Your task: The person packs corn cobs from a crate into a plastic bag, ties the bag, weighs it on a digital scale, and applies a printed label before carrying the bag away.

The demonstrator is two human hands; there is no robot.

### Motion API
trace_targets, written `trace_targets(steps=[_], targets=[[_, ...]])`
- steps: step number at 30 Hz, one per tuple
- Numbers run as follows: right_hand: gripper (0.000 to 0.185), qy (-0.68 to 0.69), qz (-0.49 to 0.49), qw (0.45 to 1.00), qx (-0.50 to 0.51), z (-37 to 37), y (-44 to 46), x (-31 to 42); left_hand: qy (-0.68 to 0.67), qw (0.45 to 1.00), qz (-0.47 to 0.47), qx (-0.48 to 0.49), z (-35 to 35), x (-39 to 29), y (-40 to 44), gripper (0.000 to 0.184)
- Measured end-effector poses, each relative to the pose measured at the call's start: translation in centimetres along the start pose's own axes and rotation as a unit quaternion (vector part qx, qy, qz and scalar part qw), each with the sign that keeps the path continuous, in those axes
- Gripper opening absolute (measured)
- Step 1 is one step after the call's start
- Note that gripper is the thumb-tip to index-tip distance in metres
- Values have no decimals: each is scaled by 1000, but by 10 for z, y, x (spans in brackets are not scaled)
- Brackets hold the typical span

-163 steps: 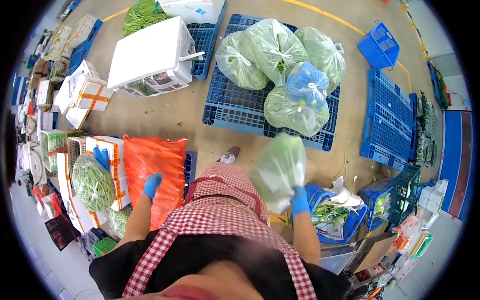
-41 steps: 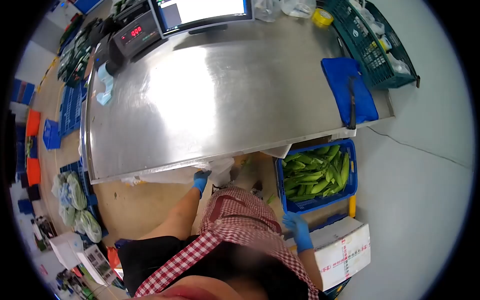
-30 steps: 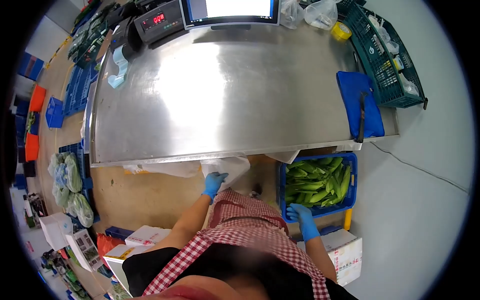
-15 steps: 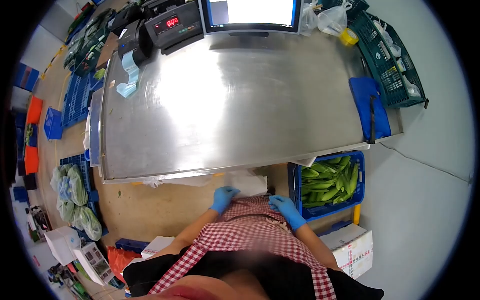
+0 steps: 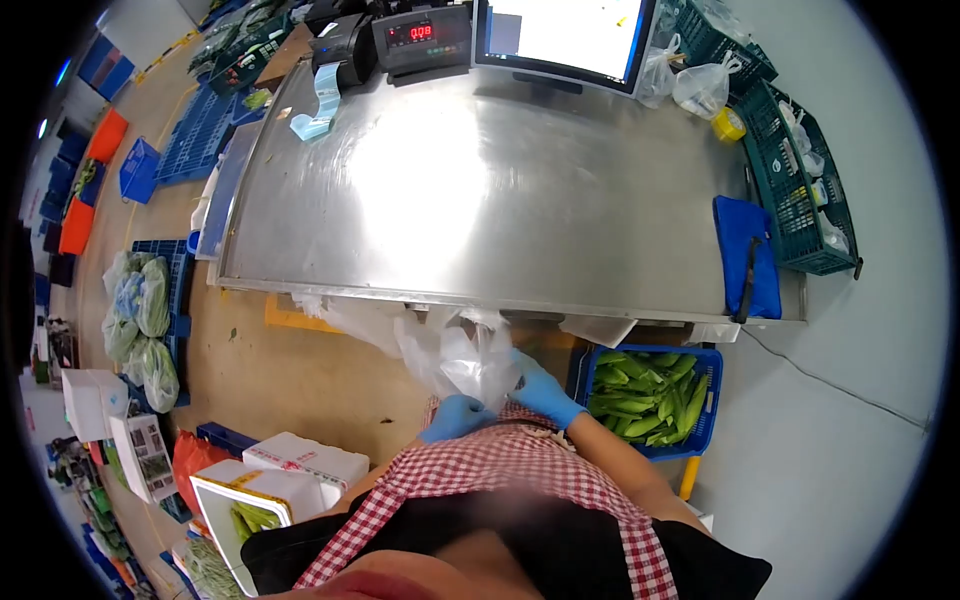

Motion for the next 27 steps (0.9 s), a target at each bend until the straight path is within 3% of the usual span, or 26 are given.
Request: trace_targets(steps=[3, 6, 10, 12, 16, 21, 23, 24, 25, 26, 27], targets=[[77, -168, -46, 975, 137, 10, -19, 18, -54, 998, 32, -21, 15, -20, -38, 36], [68, -265, -123, 934, 207, 25, -37, 22, -38, 997, 7, -60, 4, -47, -101, 35], [32, -258, -229, 901, 263, 52, -47, 51, -103, 990, -8, -100, 23, -8, -169, 29], [24, -246, -300, 861, 330, 73, -48, 64, -147, 981, -43, -117, 25, 17, -211, 26], [21, -95, -429, 832, 340, 111, -46, 106, -251, 932, -181, -186, 19, 49, -303, 20], [24, -56, -495, 769, 401, 145, -31, 157, -355, 857, -215, -304, 13, 53, -360, 18], [24, -28, -460, 776, 431, 162, -25, 166, -291, 834, -238, -403, 16, 80, -363, 17], [23, -20, -410, 794, 449, 169, -20, 168, -209, 821, -191, -496, 16, 95, -358, 17], [23, -10, -380, 815, 437, 175, -13, 172, -232, 805, -199, -509, 0, 91, -355, 19], [23, 1, -349, 836, 423, 181, -6, 175, -179, 774, -189, -577, 0, 110, -341, 23], [20, 46, -254, 865, 429, 178, 3, 203, -220, 709, -213, -636, -9, 111, -332, 26]])
Point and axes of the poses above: each hand's wrist, its own y-axis towards the middle knuckle, its own z-axis out of the palm, x = y × z, the point moved 4 cm from there along y, towards the middle knuckle, and after that the axes turned 12 degrees about -z, right-handed, at the moved point
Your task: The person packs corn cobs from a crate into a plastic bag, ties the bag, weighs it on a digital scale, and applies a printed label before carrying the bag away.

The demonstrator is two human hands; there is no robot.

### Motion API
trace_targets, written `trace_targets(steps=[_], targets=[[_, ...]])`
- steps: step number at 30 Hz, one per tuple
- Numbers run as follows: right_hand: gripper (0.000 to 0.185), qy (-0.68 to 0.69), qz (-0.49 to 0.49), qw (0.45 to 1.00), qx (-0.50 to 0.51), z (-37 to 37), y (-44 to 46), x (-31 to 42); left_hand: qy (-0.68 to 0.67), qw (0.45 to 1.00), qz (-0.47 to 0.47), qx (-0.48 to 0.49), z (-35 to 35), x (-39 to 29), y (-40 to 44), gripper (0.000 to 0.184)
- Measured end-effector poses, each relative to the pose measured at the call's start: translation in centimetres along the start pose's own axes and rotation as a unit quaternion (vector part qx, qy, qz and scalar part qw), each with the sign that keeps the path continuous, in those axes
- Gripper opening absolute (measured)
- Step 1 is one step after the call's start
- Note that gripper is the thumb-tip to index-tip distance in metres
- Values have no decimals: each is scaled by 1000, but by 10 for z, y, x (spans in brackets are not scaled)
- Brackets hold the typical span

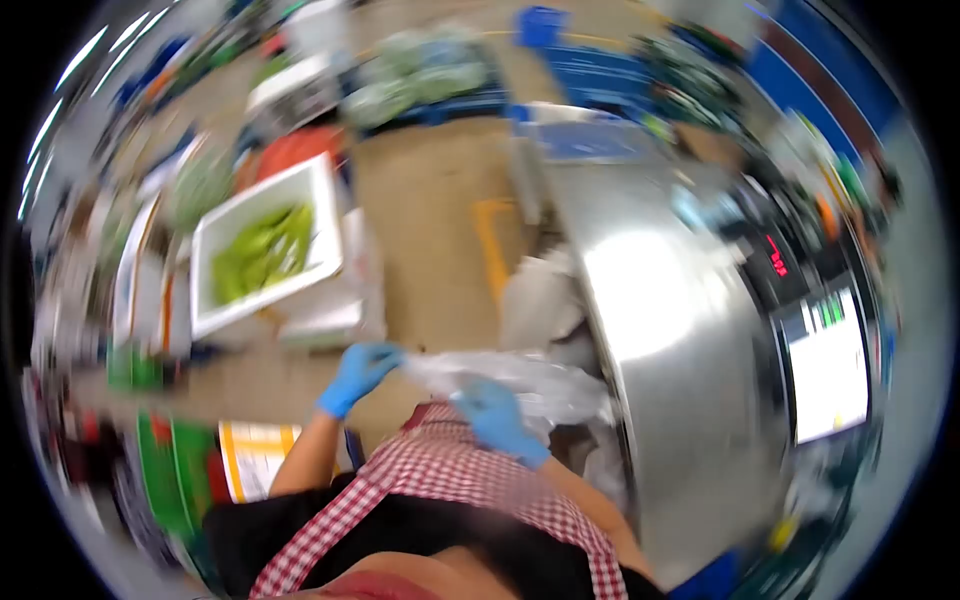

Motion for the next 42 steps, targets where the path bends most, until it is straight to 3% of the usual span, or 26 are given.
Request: trace_targets(steps=[1, 2, 3, 7, 9, 11, 15, 18, 20, 21, 25, 26, 29, 30, 33, 34, 37, 38, 40, 42], targets=[[17, 78, 68, 994, -35, -14, 16, 22, -72, 997, -31, -14, 4, -13, 7, 26], [18, 86, 81, 991, -66, -22, 32, 20, -143, 980, -130, 49, 12, -26, 14, 26], [19, 70, 80, 990, -87, -30, 43, 4, -202, 976, -78, 4, 27, -26, 26, 26], [27, -2, 87, 989, -121, -65, 88, -67, -356, 927, -104, 52, 51, -38, 71, 25], [27, 20, 105, 991, -81, -69, 110, -61, -394, 909, -113, 74, 36, -43, 87, 26], [28, 49, 110, 992, -37, -63, 137, -33, -432, 892, -132, 14, 14, -27, 94, 24], [20, 71, -38, 995, 54, -19, 211, 31, -517, 818, -142, -208, -58, -5, 94, 21], [40, 93, -174, 960, 201, 19, 256, 55, -480, 772, -132, -397, -121, 2, 76, 18], [54, 170, -124, 926, 313, 43, 272, 56, -454, 805, -97, -368, -141, -2, 57, 18], [60, 210, -16, 910, 357, 53, 276, 45, -443, 822, -81, -349, -144, -6, 46, 18], [36, 18, -11, 850, 527, 67, 262, 8, -272, 912, -133, -276, -104, -23, 12, 21], [27, -10, -4, 840, 543, 71, 261, 5, -254, 895, -199, -309, -100, -37, -1, 22], [16, 44, -7, 894, 445, 73, 265, 13, -431, 718, -269, -476, -30, 24, -8, 22], [15, 42, -33, 892, 449, 74, 276, 15, -422, 698, -312, -487, -22, 25, -13, 25], [17, 33, -127, 892, 432, 74, 287, 15, -165, 684, -310, -639, -15, 3, -16, 36], [17, 37, -124, 902, 411, 73, 288, 17, -75, 633, -385, -667, -19, -15, -18, 51], [19, 64, -73, 935, 342, 68, 301, 11, -264, 641, -374, -616, -14, -44, -9, 59], [20, 79, -56, 933, 345, 68, 300, 11, -375, 707, -385, -460, -10, -47, 0, 78], [21, 117, -29, 918, 377, 68, 287, 21, -325, 754, -350, -451, 25, -43, 25, 88], [22, 129, -32, 870, 474, 64, 257, 48, -232, 792, -341, -450, 33, -41, 35, 105]])
Point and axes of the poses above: each hand's wrist, its own y-axis towards the middle knuckle, its own z-axis out of the palm, x = y × z, the point moved 4 cm from there along y, towards the middle knuckle, and after that the axes turned 12 degrees about -z, right-handed, at the moved point
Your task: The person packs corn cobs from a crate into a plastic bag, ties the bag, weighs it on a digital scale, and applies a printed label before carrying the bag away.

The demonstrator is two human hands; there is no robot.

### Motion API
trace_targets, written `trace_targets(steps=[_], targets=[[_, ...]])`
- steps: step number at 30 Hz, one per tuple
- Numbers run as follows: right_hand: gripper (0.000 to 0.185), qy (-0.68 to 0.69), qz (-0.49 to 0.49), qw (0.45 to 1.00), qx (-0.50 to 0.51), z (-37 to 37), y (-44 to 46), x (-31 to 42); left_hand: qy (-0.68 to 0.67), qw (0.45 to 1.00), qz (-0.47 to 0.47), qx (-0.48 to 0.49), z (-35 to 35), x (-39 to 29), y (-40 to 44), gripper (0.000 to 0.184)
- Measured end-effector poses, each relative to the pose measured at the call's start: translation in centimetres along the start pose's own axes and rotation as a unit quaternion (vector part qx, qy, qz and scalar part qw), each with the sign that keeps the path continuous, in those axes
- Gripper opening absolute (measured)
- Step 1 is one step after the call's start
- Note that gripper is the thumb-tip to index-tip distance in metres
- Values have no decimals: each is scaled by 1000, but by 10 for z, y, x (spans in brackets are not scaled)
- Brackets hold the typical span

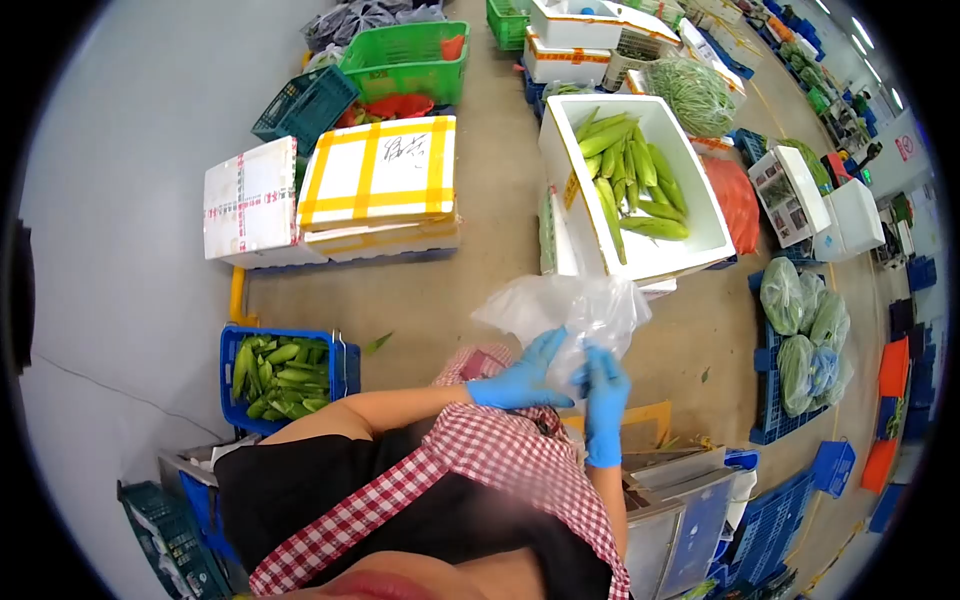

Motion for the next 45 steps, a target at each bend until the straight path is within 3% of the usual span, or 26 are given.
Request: trace_targets(steps=[1, 3, 4, 7, 8, 11, 13, 16, 17, 19, 21, 22, 24, 25, 29, 31, 33, 35, 37, 39, 43, 45], targets=[[23, -2, -2, 999, 54, 14, -7, 15, -26, 996, -80, -37, 6, 9, 10, 100], [24, 12, -14, 998, 60, 11, -12, 24, 11, 993, 36, -110, 1, 30, 32, 97], [25, 25, -21, 999, 40, 3, -13, 24, 12, 987, 50, -150, -9, 17, 34, 67], [27, 81, -46, 993, -71, -39, -14, 10, -39, 996, 33, 79, -3, 21, 53, 41], [27, 99, -55, 988, -109, -56, -16, 1, -83, 995, 27, 53, -1, 14, 49, 28], [30, 104, -34, 979, -173, -87, -35, -21, -4, 997, 31, 70, 3, -2, 47, 28], [46, 98, -32, 973, -209, -95, -48, -31, -83, 984, 13, 157, 12, -10, 50, 27], [79, -61, -74, 979, -181, -93, -56, -58, -181, 928, -4, 326, 15, -34, 40, 26], [71, -199, -76, 956, -200, -109, -58, -107, -180, 914, -15, 364, 13, -46, 39, 26], [52, -263, -98, 952, -123, -108, -65, -156, -174, 894, -67, 407, 13, -60, 41, 28], [55, -246, -84, 940, -222, -107, -61, -185, -175, 883, -129, 416, 16, -55, 53, 31], [63, -299, -13, 919, -256, -111, -60, -157, -178, 877, -148, 420, 17, -47, 61, 34], [81, -357, 89, 849, -380, -128, -78, -136, -202, 867, -141, 434, 20, -50, 76, 38], [81, -380, 117, 807, -437, -142, -88, -127, -201, 868, -135, 434, 22, -59, 82, 39], [83, -319, -5, 685, -655, -191, -131, -108, -199, 857, -130, 458, 26, -75, 104, 42], [63, -215, -105, 668, -704, -208, -146, -105, -207, 827, -152, 501, 35, -78, 115, 42], [51, -167, -97, 660, -726, -210, -155, -94, -223, 792, -186, 537, 48, -86, 120, 42], [36, -159, -54, 649, -742, -201, -163, -74, -160, 850, -84, 495, 63, -102, 135, 47], [34, -162, -12, 687, -709, -183, -155, -57, -46, 933, -5, 357, 74, -85, 168, 55], [32, -146, 13, 734, -664, -162, -142, -61, -2, 949, 84, 305, 75, -94, 178, 65], [31, -392, -63, 787, -471, -119, -86, -61, 94, 858, 344, 370, 88, -113, 150, 85], [31, -439, -98, 818, -359, -101, -60, -31, 177, 837, 381, 351, 106, -118, 128, 88]])
Point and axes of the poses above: each hand's wrist, its own y-axis towards the middle knuckle, its own z-axis out of the palm, x = y × z, the point moved 4 cm from there along y, towards the middle knuckle, and after that the axes turned 12 degrees about -z, right-handed, at the moved point
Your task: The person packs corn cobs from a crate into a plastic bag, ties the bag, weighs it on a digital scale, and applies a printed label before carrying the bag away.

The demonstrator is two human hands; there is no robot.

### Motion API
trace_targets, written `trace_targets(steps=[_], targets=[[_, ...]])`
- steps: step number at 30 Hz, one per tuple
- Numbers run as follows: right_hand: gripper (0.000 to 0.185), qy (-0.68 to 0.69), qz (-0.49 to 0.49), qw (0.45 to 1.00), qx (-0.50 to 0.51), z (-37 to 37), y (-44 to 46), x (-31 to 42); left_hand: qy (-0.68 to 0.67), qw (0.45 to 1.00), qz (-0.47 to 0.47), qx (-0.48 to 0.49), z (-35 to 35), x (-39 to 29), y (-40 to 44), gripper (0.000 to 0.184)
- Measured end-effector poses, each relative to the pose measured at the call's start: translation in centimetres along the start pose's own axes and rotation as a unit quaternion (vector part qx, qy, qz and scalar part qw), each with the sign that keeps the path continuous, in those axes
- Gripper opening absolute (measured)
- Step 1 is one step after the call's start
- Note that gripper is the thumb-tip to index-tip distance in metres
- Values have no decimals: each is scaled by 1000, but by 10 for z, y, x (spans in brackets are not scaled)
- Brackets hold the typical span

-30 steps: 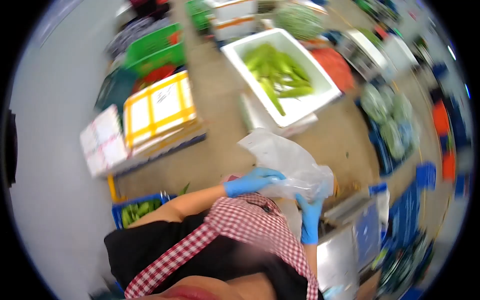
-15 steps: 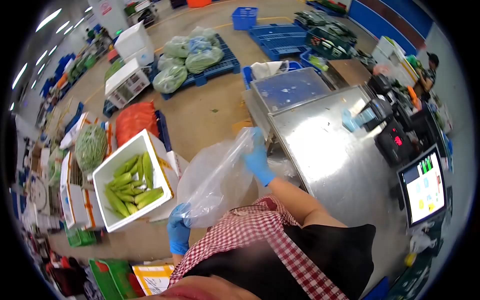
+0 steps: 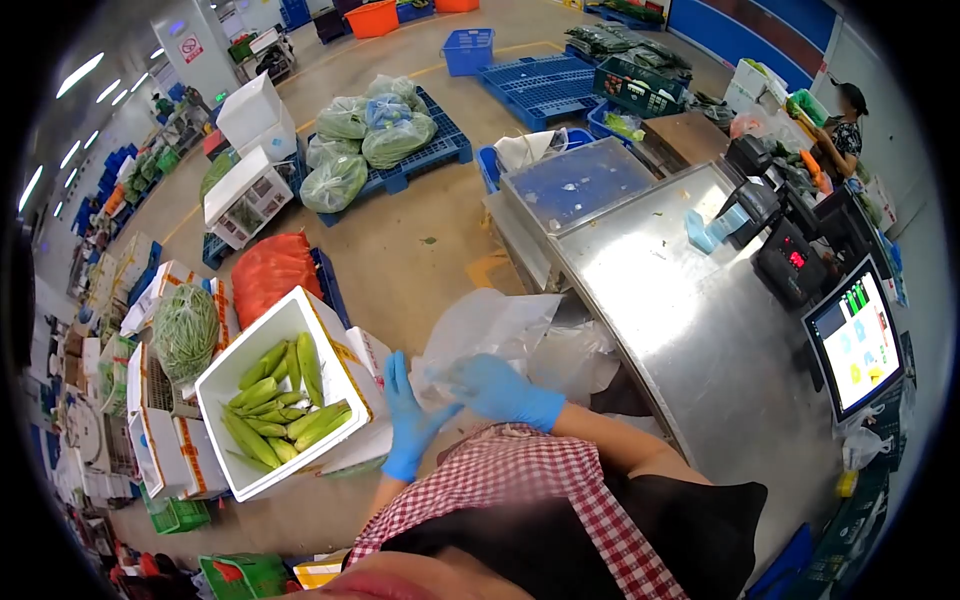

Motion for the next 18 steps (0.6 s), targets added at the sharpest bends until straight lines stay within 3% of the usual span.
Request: trace_targets(steps=[1, 3, 5, 6, 11, 14, 16, 18], targets=[[31, 1, -41, 999, 36, 2, 11, 14, -18, 998, 2, -59, 6, 11, 6, 71], [31, -12, -61, 998, 31, -8, 23, 28, -199, 971, -133, -21, 14, 52, 13, 50], [29, -50, -43, 998, -1, -27, 27, 29, -240, 951, -191, -40, 16, 91, 9, 34], [28, -75, -34, 997, -11, -34, 28, 27, -192, 960, -187, -78, 15, 111, -2, 28], [27, -192, -43, 980, -39, -32, -2, -13, -117, 968, -205, -91, -2, 159, -38, 18], [24, -35, 113, 986, -121, -24, -12, -14, -65, 973, -182, -123, -5, 166, -52, 17], [24, 1, 164, 966, -197, -32, -4, -8, -34, 969, -189, -154, -1, 170, -60, 17], [21, -14, 175, 964, -200, -42, 9, -3, -23, 952, -268, -146, -5, 171, -65, 18]])
Point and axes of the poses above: each hand's wrist, its own y-axis towards the middle knuckle, its own z-axis out of the palm, x = y × z, the point moved 4 cm from there along y, towards the middle knuckle, and after that the axes turned 12 degrees about -z, right-handed, at the moved point
